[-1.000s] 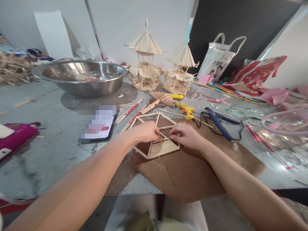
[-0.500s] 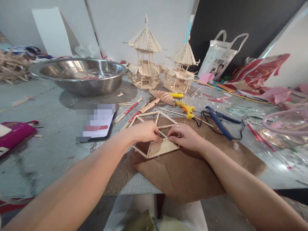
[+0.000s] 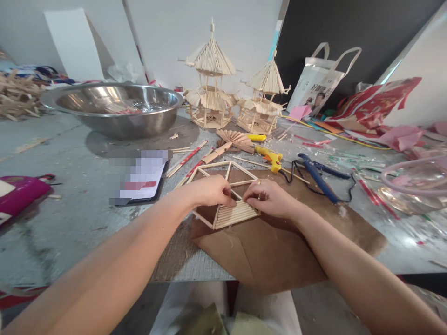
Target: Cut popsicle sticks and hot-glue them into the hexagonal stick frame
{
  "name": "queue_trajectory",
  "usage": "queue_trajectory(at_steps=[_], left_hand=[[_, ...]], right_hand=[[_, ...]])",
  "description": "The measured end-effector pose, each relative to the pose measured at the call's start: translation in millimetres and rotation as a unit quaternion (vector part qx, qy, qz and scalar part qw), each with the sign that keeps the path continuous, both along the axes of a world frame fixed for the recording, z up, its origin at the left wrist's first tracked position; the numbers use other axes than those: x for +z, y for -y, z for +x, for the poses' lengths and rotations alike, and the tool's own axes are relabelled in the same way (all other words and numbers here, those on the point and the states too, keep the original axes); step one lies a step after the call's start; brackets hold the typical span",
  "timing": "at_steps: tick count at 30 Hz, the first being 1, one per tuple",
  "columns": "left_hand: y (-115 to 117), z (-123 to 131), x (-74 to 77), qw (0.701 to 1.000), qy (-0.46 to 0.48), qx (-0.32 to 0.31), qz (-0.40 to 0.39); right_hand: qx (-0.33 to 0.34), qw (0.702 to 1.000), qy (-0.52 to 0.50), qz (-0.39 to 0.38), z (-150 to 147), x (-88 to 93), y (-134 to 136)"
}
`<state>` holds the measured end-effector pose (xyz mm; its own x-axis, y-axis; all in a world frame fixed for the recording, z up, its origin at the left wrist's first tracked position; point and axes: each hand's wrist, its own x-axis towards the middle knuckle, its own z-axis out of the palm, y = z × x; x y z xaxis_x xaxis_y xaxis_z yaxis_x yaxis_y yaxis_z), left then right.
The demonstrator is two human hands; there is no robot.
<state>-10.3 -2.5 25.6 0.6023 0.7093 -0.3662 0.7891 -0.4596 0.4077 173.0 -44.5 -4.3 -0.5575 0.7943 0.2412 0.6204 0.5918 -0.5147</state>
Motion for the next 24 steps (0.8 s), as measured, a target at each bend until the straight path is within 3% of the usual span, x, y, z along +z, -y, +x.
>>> queue_trajectory(at_steps=[24], left_hand=[[0.4, -0.9, -0.7, 1.000, 0.009, 0.003, -0.010]], right_hand=[[-0.008, 1.000, 0.005, -0.002, 0.4, 1.2, 1.1]])
